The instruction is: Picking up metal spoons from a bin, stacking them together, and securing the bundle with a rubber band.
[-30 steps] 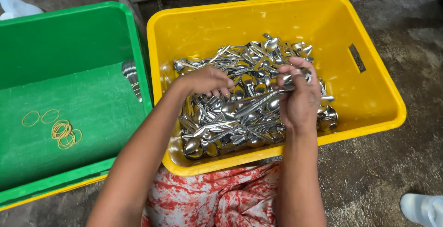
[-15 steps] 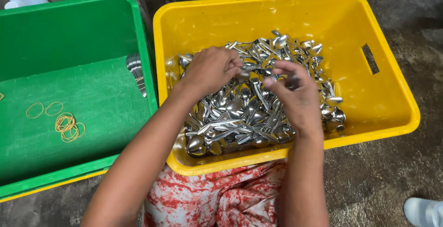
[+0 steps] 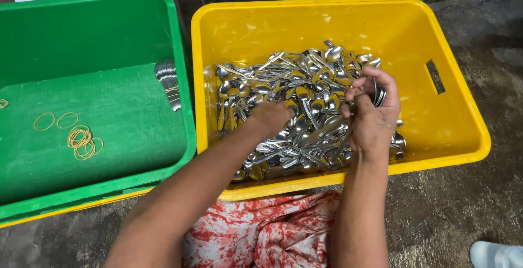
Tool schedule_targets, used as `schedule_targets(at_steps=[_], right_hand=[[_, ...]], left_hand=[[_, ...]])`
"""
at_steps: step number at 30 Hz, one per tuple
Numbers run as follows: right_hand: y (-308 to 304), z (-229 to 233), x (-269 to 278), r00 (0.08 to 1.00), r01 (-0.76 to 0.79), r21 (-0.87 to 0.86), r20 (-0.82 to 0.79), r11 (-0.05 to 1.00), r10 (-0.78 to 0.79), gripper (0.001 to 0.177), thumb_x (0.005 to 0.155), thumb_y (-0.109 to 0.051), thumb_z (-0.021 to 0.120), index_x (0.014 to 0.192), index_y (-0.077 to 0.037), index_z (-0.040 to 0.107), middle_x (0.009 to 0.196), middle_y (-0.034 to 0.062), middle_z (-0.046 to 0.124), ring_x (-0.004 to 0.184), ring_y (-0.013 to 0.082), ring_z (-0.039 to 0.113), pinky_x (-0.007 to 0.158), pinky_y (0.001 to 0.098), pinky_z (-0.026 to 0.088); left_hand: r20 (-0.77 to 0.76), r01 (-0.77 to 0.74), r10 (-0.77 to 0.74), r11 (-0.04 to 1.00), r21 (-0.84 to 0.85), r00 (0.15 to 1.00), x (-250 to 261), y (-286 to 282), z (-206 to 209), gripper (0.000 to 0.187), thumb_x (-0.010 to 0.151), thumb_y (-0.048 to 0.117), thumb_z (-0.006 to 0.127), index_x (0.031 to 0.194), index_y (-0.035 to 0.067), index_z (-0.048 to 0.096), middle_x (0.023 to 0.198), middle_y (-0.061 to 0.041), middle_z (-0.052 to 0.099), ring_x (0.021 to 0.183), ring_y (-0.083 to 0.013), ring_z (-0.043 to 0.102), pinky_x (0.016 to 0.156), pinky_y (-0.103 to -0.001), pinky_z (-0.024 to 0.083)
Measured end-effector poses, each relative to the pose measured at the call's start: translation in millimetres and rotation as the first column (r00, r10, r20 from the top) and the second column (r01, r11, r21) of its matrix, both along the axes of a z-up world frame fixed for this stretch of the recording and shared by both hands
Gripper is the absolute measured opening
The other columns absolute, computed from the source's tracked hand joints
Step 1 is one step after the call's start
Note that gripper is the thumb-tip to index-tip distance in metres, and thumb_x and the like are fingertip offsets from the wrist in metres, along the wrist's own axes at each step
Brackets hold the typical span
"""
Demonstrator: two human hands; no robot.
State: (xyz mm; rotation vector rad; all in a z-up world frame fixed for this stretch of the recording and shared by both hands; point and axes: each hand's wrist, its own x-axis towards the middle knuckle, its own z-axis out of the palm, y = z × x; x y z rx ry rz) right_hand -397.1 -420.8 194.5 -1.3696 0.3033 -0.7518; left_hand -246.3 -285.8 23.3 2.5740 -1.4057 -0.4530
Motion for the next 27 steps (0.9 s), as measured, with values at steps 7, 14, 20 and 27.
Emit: schedule_targets(at_steps=[7, 14, 20, 27], right_hand=[[-2.1, -9.5, 0.6, 0.992, 0.008, -0.232, -0.120, 0.973, -0.037, 0.017, 0.094, 0.004, 0.070, 0.106, -0.004, 0.062, 0.097, 0.0138, 0.068, 0.069, 0.0143, 0.065, 0.042, 0.0198, 0.045], [6.3, -14.6, 0.7, 0.977, -0.210, -0.354, -0.117, 0.911, 0.179, 0.020, 0.087, -0.003, 0.086, 0.098, 0.000, 0.070, 0.074, 0.0052, 0.060, 0.063, 0.0076, 0.049, 0.054, 0.0222, 0.039], [-2.2, -6.1, -0.1, 0.984, -0.110, 0.034, 0.143, 0.993, 0.104, 0.032, 0.096, -0.001, 0.047, 0.126, -0.013, 0.044, 0.100, 0.0071, 0.055, 0.083, 0.0122, 0.056, 0.063, 0.0221, 0.045], [-14.1, -8.3, 1.0, 0.992, 0.095, 0.201, 0.065, 0.975, -0.110, 0.035, 0.086, 0.008, 0.046, 0.116, -0.007, 0.057, 0.086, 0.0067, 0.059, 0.069, 0.0089, 0.053, 0.053, 0.0193, 0.044]], left_hand=[[0.115, -0.018, 0.051, 0.963, -0.270, 0.992, 14.5, 12.3, 101.0, 0.010, 0.083, 0.007, 0.071, 0.077, 0.012, 0.077, 0.070, -0.015, 0.073, 0.068, -0.0371, 0.075, 0.061, -0.048, 0.059], [-0.352, -0.168, -0.169, 0.641, -0.749, 0.921, -31.0, 34.4, 227.2, 0.010, 0.090, 0.013, 0.074, 0.097, 0.006, 0.076, 0.080, -0.017, 0.076, 0.072, -0.0254, 0.068, 0.066, -0.041, 0.055], [-0.411, -0.287, -0.095, 0.574, -0.767, 0.907, -11.9, -2.9, 179.9, 0.030, 0.104, 0.034, 0.057, 0.114, 0.009, 0.070, 0.093, -0.009, 0.060, 0.085, -0.0234, 0.062, 0.077, -0.038, 0.054], [0.088, -0.089, 0.090, 0.996, -0.012, 0.992, 12.1, -61.5, -1.7, 0.047, 0.090, 0.045, 0.072, 0.123, 0.012, 0.065, 0.115, -0.016, 0.063, 0.106, -0.0409, 0.067, 0.083, -0.057, 0.057]])
